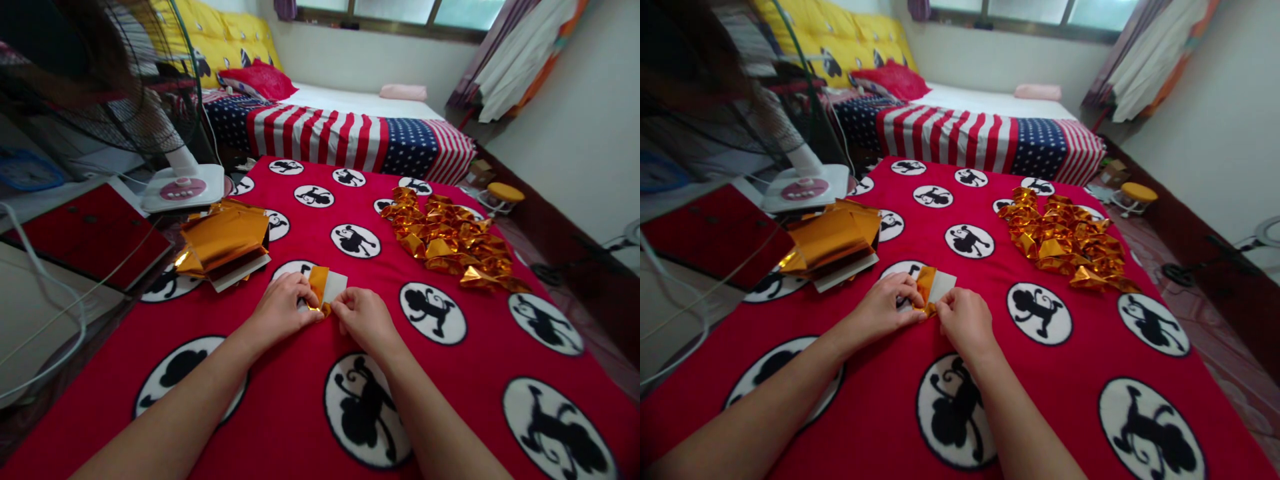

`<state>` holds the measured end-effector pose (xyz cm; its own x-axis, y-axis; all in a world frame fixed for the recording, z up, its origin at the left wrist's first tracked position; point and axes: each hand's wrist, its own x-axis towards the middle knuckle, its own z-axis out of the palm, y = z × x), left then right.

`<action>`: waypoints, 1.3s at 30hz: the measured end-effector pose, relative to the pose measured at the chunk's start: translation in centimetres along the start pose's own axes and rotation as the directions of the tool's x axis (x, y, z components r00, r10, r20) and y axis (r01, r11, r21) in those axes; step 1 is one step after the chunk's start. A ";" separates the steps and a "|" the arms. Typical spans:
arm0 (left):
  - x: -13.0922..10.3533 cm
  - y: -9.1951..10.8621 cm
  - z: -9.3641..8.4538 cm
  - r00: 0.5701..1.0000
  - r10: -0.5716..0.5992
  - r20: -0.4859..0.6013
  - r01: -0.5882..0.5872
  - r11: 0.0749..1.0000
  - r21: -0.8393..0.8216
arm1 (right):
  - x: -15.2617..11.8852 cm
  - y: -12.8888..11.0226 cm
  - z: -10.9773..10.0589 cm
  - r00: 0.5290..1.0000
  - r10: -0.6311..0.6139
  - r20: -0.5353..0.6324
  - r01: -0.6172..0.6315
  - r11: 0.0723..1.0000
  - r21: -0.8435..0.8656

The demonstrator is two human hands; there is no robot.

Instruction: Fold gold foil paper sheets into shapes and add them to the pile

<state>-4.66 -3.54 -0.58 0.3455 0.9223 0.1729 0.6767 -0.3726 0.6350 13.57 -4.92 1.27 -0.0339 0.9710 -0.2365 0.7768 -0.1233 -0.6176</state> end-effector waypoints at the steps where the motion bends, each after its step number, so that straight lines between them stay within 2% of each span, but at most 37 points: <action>1: 0.0 0.0 0.0 1.000 -0.003 0.002 0.003 1.000 -0.002 | 0.0 0.0 0.0 1.000 -0.002 -0.002 0.002 1.000 -0.004; 10: 0.0 0.2 -0.2 1.000 -0.006 0.016 0.007 1.000 -0.017 | 0.0 -0.3 0.0 1.000 -0.005 -0.018 0.005 1.000 0.000; 22: -0.1 0.5 -1.1 0.996 -0.018 0.088 0.022 0.999 -0.046 | 0.3 -0.3 -0.3 0.999 -0.010 0.050 0.009 1.000 0.014; 29: 0.0 0.7 -1.1 0.997 -0.003 0.081 0.007 0.999 -0.039 | 0.4 -0.2 -0.3 0.997 -0.013 0.080 0.013 1.000 0.000; 39: -0.2 0.4 -0.3 1.000 -0.003 0.010 0.003 1.000 -0.012 | -0.1 -0.8 0.2 0.998 0.008 -0.067 -0.015 0.993 -0.116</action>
<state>-4.65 -3.82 -0.14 0.3496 0.9225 0.1634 0.6699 -0.3681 0.6448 12.84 -5.01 1.60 0.0140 0.9815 -0.1907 0.8450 -0.1136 -0.5226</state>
